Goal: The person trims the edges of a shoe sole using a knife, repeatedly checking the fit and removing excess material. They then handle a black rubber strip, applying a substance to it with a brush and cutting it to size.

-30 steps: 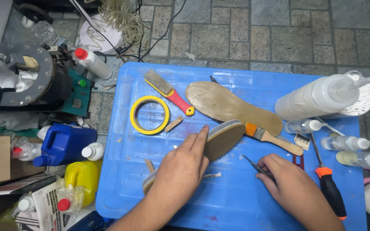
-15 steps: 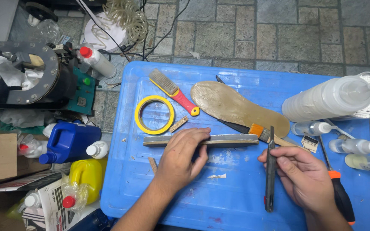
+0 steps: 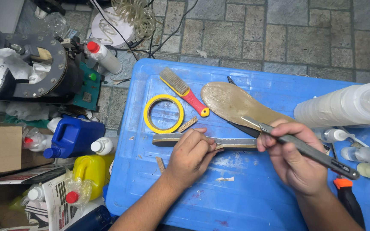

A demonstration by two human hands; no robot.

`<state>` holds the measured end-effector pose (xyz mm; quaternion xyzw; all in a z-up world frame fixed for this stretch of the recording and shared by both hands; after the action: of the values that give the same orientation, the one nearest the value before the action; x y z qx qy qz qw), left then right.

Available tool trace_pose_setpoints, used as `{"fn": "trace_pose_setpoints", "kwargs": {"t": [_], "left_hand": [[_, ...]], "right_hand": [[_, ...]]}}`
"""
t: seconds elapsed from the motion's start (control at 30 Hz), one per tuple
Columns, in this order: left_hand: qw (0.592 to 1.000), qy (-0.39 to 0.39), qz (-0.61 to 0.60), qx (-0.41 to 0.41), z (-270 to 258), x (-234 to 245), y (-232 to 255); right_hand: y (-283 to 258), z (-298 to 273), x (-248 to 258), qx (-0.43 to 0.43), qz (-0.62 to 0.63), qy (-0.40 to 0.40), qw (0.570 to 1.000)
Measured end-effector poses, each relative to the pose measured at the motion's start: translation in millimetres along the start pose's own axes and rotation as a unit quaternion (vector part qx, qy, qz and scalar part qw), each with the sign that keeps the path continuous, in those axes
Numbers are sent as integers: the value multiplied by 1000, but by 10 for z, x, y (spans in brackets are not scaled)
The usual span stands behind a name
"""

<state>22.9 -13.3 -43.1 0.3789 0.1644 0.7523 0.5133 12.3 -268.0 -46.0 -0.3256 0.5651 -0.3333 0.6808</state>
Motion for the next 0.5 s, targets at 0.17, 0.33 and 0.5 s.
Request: {"fn": "trace_pose_setpoints", "kwargs": {"t": [0.17, 0.33, 0.5], "left_hand": [[1000, 11, -19, 7, -16, -1, 12], [1000, 12, -25, 12, -13, -6, 8], [999, 23, -25, 10, -12, -30, -21]], "right_hand": [[-56, 206, -182, 12, -220, -58, 974], [-11, 297, -236, -19, -147, -45, 988], [52, 200, -165, 36, -199, -63, 977]]}}
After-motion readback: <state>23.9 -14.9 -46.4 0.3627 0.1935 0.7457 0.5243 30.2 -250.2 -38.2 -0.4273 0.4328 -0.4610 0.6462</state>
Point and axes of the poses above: each hand's wrist, its own z-axis towards the middle knuckle, its own x-axis out of the back of the hand, y = z × x, the point moved 1 cm from there along z, towards the middle knuckle, and after that the axes turned 10 degrees about y, right-handed, at the moved point
